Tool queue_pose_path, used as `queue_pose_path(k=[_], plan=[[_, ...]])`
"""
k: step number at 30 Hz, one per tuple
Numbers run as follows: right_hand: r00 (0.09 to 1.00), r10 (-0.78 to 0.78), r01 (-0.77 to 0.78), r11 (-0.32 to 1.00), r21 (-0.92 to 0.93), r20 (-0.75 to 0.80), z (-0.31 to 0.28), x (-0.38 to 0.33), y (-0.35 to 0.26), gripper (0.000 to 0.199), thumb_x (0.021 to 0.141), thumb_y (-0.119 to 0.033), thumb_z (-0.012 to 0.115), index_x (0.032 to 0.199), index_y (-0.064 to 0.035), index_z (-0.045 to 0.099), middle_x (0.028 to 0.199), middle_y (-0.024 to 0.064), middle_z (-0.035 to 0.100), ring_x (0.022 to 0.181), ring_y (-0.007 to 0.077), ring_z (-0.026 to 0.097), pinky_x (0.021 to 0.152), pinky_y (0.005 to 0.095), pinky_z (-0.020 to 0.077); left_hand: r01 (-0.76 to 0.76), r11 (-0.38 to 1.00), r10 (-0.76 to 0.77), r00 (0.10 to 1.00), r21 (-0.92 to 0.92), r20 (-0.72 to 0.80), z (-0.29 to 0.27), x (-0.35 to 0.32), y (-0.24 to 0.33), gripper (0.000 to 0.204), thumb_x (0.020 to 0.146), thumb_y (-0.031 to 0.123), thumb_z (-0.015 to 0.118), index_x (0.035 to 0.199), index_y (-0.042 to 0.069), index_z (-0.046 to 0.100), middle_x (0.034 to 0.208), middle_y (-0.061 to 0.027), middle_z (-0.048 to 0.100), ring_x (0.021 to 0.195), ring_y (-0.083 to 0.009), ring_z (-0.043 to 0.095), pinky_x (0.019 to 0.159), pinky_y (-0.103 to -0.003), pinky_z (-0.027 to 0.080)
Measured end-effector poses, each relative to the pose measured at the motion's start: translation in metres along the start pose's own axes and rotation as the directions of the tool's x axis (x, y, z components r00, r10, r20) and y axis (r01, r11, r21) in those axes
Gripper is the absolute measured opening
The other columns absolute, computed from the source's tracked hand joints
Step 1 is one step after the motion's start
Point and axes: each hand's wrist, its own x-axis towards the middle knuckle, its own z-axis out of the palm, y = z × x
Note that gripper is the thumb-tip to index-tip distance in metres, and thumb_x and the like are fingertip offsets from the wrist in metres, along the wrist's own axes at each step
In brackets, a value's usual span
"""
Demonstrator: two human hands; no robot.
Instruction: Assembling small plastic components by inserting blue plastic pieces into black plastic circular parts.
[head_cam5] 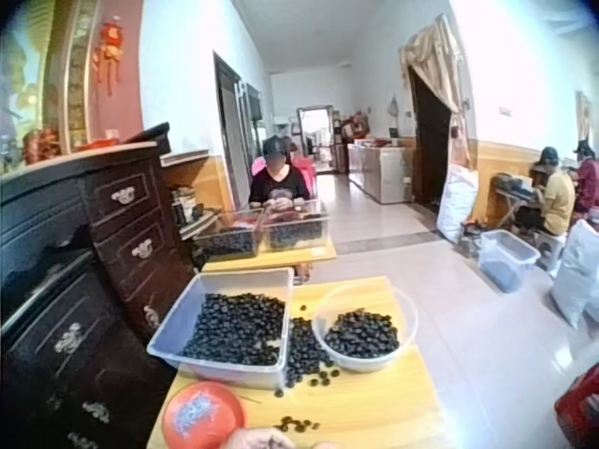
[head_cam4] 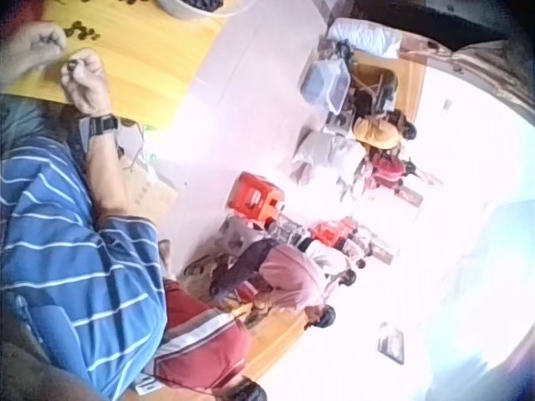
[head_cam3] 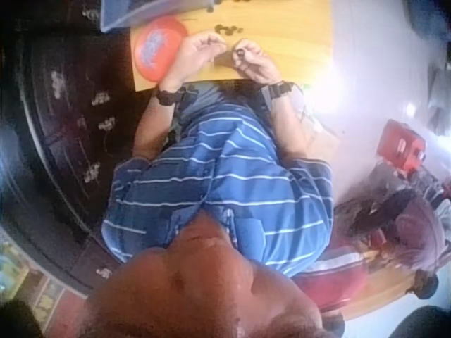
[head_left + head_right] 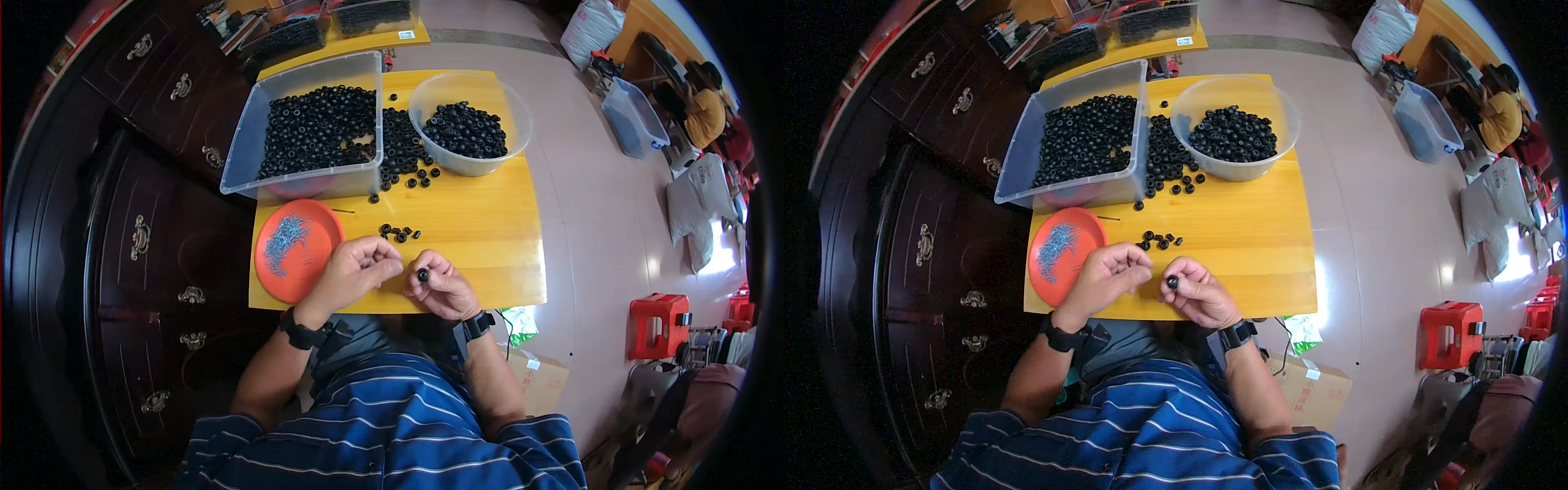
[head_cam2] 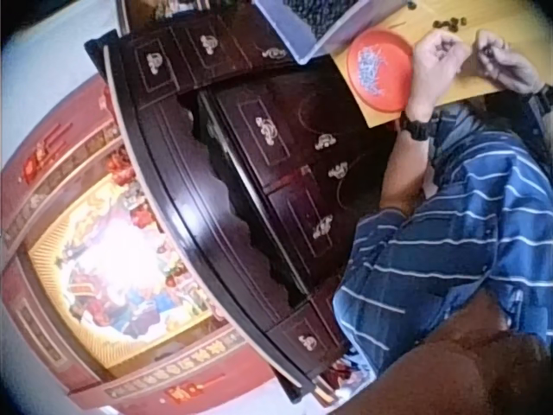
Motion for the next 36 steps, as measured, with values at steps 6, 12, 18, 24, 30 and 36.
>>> queue_pose_path(k=[6, 12, 18, 24, 30, 36], plan=[[0.994, -0.102, 0.106, 0.978, 0.180, -0.031, 0.004, -0.016, -0.004, 0.023, 0.094, -0.018, 0.070, 0.111, -0.0070, 0.061, 0.097, 0.0070, 0.065, 0.087, 0.0170, 0.062, 0.090, 0.0363, 0.0479, -0.155, 0.376, 0.386, 0.923, 0.914, -0.002, 0.013, 0.045, -0.015, 0.018, 0.083, 0.013, 0.073, 0.099, 0.006, 0.070, 0.087, -0.0113, 0.065, 0.076, -0.0299, 0.067, 0.067, -0.039, 0.053], [0.993, -0.110, 0.116, 0.978, 0.172, -0.043, 0.001, -0.024, -0.007, 0.022, 0.095, -0.017, 0.069, 0.113, -0.0080, 0.061, 0.100, 0.0072, 0.064, 0.088, 0.0164, 0.060, 0.090, 0.0352, 0.0457, -0.085, 0.241, 0.351, 0.936, 0.967, -0.005, 0.024, 0.068, -0.026, 0.014, 0.085, 0.019, 0.069, 0.092, 0.007, 0.070, 0.090, -0.0105, 0.066, 0.082, -0.0327, 0.067, 0.070, -0.045, 0.054], [0.994, -0.101, 0.107, 0.979, 0.173, -0.039, -0.003, -0.020, -0.003, 0.023, 0.095, -0.015, 0.068, 0.116, -0.0077, 0.061, 0.103, 0.0078, 0.065, 0.088, 0.0161, 0.061, 0.089, 0.0350, 0.0465, -0.128, 0.200, 0.403, 0.915, 0.971, 0.038, 0.024, 0.074, -0.034, 0.010, 0.084, 0.017, 0.069, 0.087, 0.007, 0.068, 0.088, -0.0102, 0.066, 0.079, -0.0325, 0.067, 0.069, -0.045, 0.054], [0.995, -0.086, 0.091, 0.981, 0.169, -0.040, -0.002, -0.018, -0.003, 0.021, 0.096, -0.014, 0.068, 0.115, -0.0071, 0.061, 0.102, 0.0083, 0.065, 0.086, 0.0153, 0.062, 0.088, 0.0333, 0.0484, -0.231, 0.409, 0.483, 0.876, 0.883, 0.005, 0.027, 0.054, -0.022, 0.007, 0.083, 0.009, 0.068, 0.086, 0.005, 0.063, 0.083, -0.0138, 0.067, 0.075, -0.0317, 0.068, 0.065, -0.043, 0.054], [0.993, -0.110, 0.114, 0.983, 0.144, -0.033, -0.001, -0.021, -0.001, 0.021, 0.096, -0.014, 0.067, 0.115, -0.0058, 0.061, 0.102, 0.0085, 0.065, 0.090, 0.0161, 0.063, 0.089, 0.0326, 0.0502, -0.268, 0.721, 0.400, 0.914, 0.640, -0.067, 0.040, 0.021, -0.009, 0.010, 0.084, 0.000, 0.071, 0.092, -0.001, 0.065, 0.082, -0.0135, 0.070, 0.075, -0.0215, 0.073, 0.065, -0.031, 0.056], [0.990, -0.133, 0.139, 0.981, 0.138, -0.053, -0.004, -0.019, 0.001, 0.022, 0.098, -0.015, 0.065, 0.117, -0.0045, 0.062, 0.104, 0.0086, 0.067, 0.097, 0.0175, 0.064, 0.092, 0.0341, 0.0512, -0.278, 0.802, 0.398, 0.909, 0.528, -0.126, 0.042, 0.014, -0.003, 0.010, 0.084, -0.003, 0.070, 0.094, -0.001, 0.067, 0.086, -0.0088, 0.070, 0.073, -0.0155, 0.069, 0.066, -0.027, 0.054]])
